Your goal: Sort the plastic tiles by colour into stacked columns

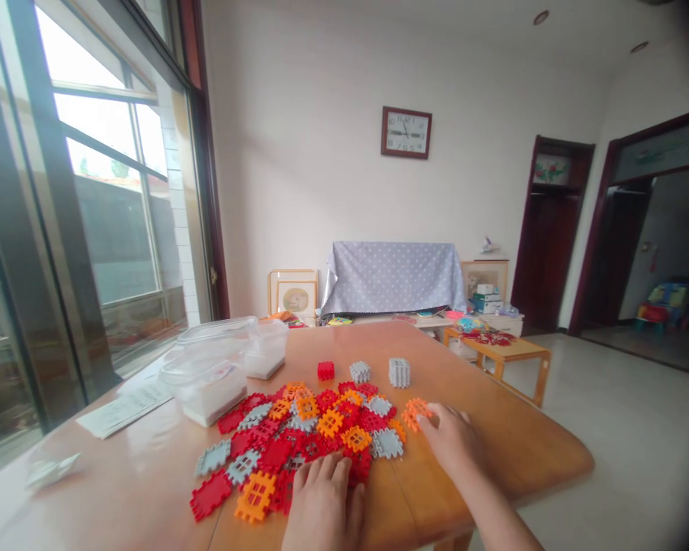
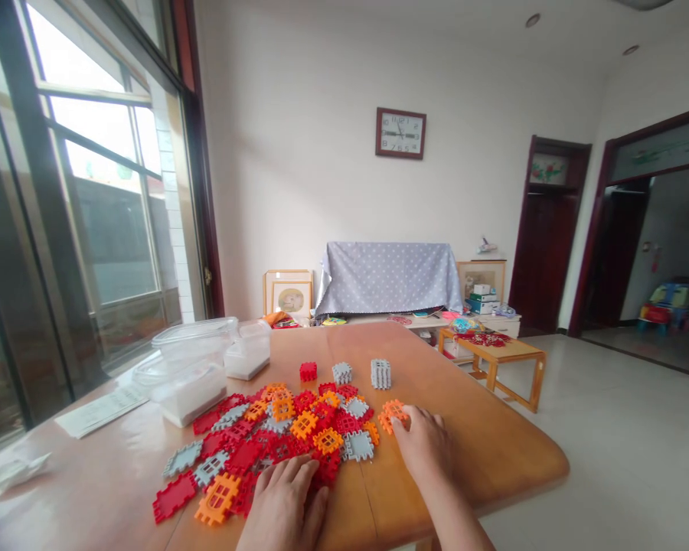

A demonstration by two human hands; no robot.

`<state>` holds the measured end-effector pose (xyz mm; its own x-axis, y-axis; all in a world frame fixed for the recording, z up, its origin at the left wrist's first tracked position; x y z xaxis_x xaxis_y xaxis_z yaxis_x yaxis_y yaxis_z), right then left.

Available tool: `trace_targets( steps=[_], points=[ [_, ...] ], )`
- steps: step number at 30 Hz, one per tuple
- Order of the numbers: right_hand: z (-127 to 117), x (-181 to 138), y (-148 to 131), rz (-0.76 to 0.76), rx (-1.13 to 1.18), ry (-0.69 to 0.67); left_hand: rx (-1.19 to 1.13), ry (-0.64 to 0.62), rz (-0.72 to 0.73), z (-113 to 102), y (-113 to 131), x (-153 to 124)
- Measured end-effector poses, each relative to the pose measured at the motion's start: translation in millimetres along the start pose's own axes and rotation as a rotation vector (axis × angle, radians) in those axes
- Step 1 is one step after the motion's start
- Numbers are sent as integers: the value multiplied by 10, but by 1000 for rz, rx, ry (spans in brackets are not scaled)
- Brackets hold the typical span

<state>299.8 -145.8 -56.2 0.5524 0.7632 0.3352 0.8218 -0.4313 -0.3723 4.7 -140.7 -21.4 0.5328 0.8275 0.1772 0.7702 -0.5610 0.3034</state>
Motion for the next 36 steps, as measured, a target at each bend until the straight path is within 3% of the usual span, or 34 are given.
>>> trace_targets(
  steps=[15, 23, 30, 36],
  points=[
    [-56, -111, -121, -67, -43, -55, 15, 8, 3, 27, -11, 18],
    [-57, -147, -148, -180, 114, 98, 1, 31, 9, 27, -2, 4],
    [-63, -438, -742, -520, 314, -110, -26, 91, 25, 87, -16, 8],
    [-53, -526, -1128, -569, 252, -194, -51, 138, 43, 134, -43, 4]
  ],
)
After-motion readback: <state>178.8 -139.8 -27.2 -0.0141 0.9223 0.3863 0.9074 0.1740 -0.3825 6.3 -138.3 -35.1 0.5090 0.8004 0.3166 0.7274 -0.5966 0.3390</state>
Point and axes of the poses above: each hand's wrist, its own x-axis towards the middle knuckle, its own z-axis out of the palm, y = z × x, the point moved 1 cm from there along x, towards the middle knuckle, and after that the axes turned 5 degrees about -y, right-handed, at the moved point
